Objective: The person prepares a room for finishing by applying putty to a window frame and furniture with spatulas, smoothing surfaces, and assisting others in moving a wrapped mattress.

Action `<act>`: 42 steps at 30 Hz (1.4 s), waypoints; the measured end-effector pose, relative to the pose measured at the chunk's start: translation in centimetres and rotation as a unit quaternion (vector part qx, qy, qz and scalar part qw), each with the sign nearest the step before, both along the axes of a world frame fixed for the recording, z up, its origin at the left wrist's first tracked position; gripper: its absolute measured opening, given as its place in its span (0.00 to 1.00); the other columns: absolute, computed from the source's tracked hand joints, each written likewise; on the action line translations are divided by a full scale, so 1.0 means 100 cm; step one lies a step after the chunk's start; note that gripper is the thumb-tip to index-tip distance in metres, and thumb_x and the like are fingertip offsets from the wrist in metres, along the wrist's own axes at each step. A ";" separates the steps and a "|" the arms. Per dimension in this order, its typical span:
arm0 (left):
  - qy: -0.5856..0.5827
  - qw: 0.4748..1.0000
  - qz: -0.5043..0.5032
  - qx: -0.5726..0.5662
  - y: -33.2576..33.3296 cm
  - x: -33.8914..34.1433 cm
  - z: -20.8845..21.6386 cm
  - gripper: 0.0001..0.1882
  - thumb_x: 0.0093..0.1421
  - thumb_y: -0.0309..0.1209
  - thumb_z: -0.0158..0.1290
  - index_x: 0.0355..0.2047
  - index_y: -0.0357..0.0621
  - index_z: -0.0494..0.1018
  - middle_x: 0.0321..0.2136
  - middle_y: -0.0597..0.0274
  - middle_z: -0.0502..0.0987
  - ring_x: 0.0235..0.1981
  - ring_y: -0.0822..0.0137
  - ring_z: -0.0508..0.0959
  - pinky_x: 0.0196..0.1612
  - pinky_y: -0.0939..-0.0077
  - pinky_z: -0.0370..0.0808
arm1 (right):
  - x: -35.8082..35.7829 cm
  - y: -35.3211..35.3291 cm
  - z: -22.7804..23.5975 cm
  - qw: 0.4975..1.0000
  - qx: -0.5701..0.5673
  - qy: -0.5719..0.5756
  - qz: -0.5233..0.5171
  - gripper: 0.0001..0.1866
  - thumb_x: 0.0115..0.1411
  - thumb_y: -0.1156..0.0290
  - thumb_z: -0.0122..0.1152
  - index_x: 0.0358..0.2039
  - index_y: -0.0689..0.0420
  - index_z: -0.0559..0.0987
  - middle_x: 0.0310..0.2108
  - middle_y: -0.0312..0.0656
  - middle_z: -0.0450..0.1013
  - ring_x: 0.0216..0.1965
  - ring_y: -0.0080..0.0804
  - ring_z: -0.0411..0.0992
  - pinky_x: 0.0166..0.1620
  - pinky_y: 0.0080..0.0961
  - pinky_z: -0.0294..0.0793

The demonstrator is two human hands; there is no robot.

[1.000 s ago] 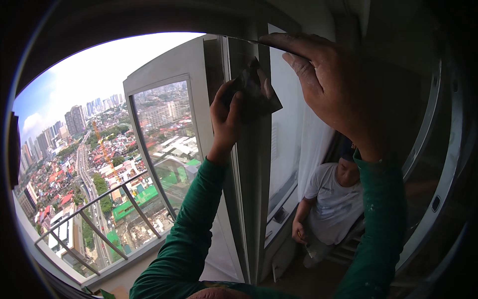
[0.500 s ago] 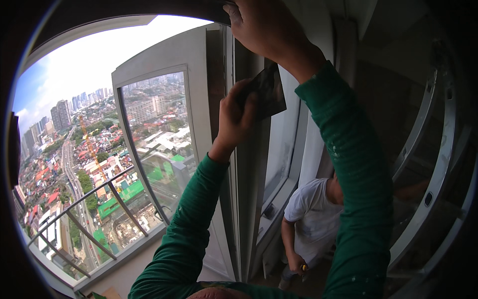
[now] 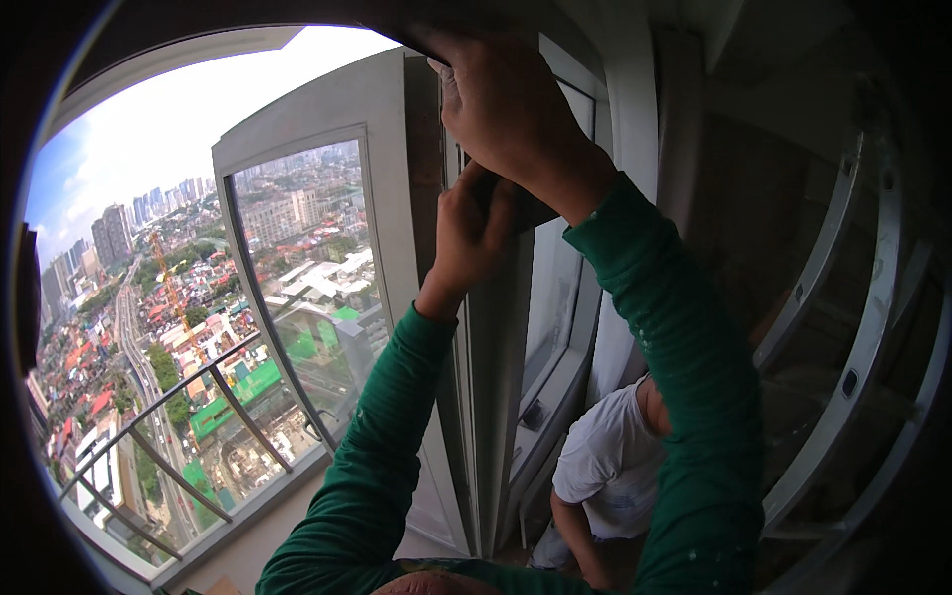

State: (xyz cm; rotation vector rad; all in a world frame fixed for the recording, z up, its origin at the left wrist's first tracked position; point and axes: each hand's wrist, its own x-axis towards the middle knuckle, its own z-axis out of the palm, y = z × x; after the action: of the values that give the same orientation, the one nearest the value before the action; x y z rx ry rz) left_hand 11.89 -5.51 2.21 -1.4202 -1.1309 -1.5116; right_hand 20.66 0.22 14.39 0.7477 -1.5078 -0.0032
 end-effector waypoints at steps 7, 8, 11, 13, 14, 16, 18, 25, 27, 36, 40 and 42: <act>0.003 0.999 0.036 -0.026 -0.004 0.000 -0.001 0.16 0.65 0.27 0.50 0.51 0.29 0.71 0.31 0.49 0.82 0.35 0.67 0.83 0.42 0.73 0.77 | 0.017 0.027 0.033 0.995 -0.045 -0.040 -0.084 0.15 0.67 0.69 0.58 0.52 0.58 0.80 0.30 0.55 0.77 0.29 0.47 0.78 0.33 0.34 0.75; 0.002 0.999 0.038 -0.029 -0.002 0.000 -0.002 0.16 0.65 0.27 0.50 0.51 0.30 0.71 0.31 0.49 0.82 0.34 0.66 0.83 0.41 0.73 0.78 | 0.020 0.022 0.034 0.999 -0.012 -0.025 -0.041 0.15 0.67 0.71 0.56 0.52 0.59 0.79 0.35 0.56 0.77 0.35 0.50 0.78 0.39 0.36 0.76; 0.012 0.999 0.042 -0.029 0.001 -0.005 -0.004 0.16 0.65 0.27 0.50 0.51 0.31 0.71 0.31 0.49 0.82 0.33 0.66 0.84 0.40 0.73 0.78 | 0.025 0.002 0.036 0.999 0.038 -0.002 0.035 0.17 0.65 0.76 0.52 0.54 0.60 0.78 0.46 0.58 0.78 0.47 0.57 0.77 0.50 0.39 0.78; 0.019 0.999 0.041 -0.027 0.002 -0.005 -0.004 0.15 0.65 0.27 0.50 0.51 0.32 0.71 0.31 0.49 0.82 0.33 0.66 0.84 0.40 0.73 0.79 | 0.017 0.001 0.040 1.000 0.013 -0.012 0.001 0.19 0.66 0.76 0.52 0.56 0.59 0.77 0.47 0.58 0.77 0.48 0.57 0.76 0.50 0.39 0.77; 0.019 0.998 0.042 -0.030 0.002 -0.007 -0.005 0.15 0.65 0.27 0.50 0.51 0.32 0.71 0.31 0.50 0.83 0.34 0.65 0.84 0.40 0.72 0.79 | 0.014 -0.001 0.038 1.000 0.015 -0.009 0.020 0.19 0.66 0.76 0.52 0.57 0.59 0.76 0.48 0.58 0.77 0.48 0.57 0.76 0.50 0.39 0.77; 0.020 0.998 0.045 -0.030 0.002 -0.010 -0.005 0.15 0.65 0.27 0.49 0.51 0.32 0.71 0.32 0.49 0.83 0.35 0.62 0.85 0.40 0.71 0.79 | 0.012 -0.007 0.031 0.998 0.018 -0.003 0.060 0.19 0.67 0.74 0.52 0.58 0.59 0.75 0.49 0.58 0.76 0.49 0.58 0.76 0.51 0.40 0.76; 0.022 0.998 0.043 -0.028 0.006 -0.009 -0.004 0.15 0.65 0.26 0.50 0.50 0.32 0.71 0.32 0.47 0.83 0.35 0.57 0.86 0.39 0.69 0.80 | -0.001 -0.002 0.020 1.000 -0.006 0.009 0.002 0.17 0.66 0.74 0.56 0.55 0.57 0.78 0.43 0.54 0.79 0.39 0.51 0.79 0.47 0.35 0.80; 0.041 0.994 0.061 -0.087 0.001 -0.007 -0.003 0.17 0.62 0.23 0.48 0.50 0.31 0.67 0.34 0.35 0.79 0.37 0.33 0.78 0.40 0.53 0.78 | 0.005 0.001 -0.017 0.994 0.074 -0.078 -0.015 0.16 0.66 0.76 0.57 0.54 0.57 0.79 0.43 0.51 0.81 0.41 0.47 0.81 0.48 0.35 0.82; 0.023 0.993 0.053 -0.104 -0.002 -0.010 -0.005 0.16 0.62 0.23 0.48 0.50 0.31 0.67 0.34 0.35 0.79 0.37 0.34 0.79 0.41 0.52 0.78 | 0.047 -0.017 -0.010 0.988 0.002 -0.154 -0.011 0.15 0.67 0.74 0.57 0.53 0.57 0.80 0.39 0.51 0.81 0.38 0.46 0.81 0.44 0.34 0.81; 0.005 0.996 0.066 -0.053 -0.002 0.014 -0.005 0.16 0.66 0.27 0.48 0.52 0.31 0.68 0.31 0.39 0.80 0.35 0.43 0.84 0.41 0.59 0.78 | 0.101 -0.004 0.020 0.985 0.007 -0.173 0.023 0.12 0.67 0.65 0.59 0.43 0.58 0.84 0.22 0.42 0.75 0.28 0.35 0.79 0.36 0.33 0.78; -0.032 0.996 0.065 -0.051 -0.004 0.018 -0.005 0.16 0.65 0.27 0.49 0.51 0.30 0.69 0.31 0.42 0.81 0.34 0.49 0.84 0.41 0.64 0.78 | 0.152 0.006 0.007 0.919 -0.092 -0.265 0.277 0.11 0.66 0.70 0.58 0.42 0.64 0.82 0.40 0.42 0.80 0.37 0.30 0.79 0.44 0.30 0.77; -0.054 0.997 0.030 -0.053 -0.002 0.019 -0.013 0.17 0.65 0.26 0.49 0.52 0.29 0.70 0.31 0.43 0.81 0.34 0.55 0.84 0.42 0.67 0.78 | 0.146 0.051 -0.014 0.908 -0.136 -0.176 0.356 0.12 0.66 0.72 0.55 0.44 0.64 0.82 0.44 0.44 0.80 0.43 0.33 0.79 0.49 0.39 0.77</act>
State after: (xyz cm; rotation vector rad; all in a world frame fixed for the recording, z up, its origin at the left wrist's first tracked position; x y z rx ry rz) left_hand 13.82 -5.68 0.93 -1.3755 -1.3250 -1.5207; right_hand 35.29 5.35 12.99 1.0684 -1.4443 0.9179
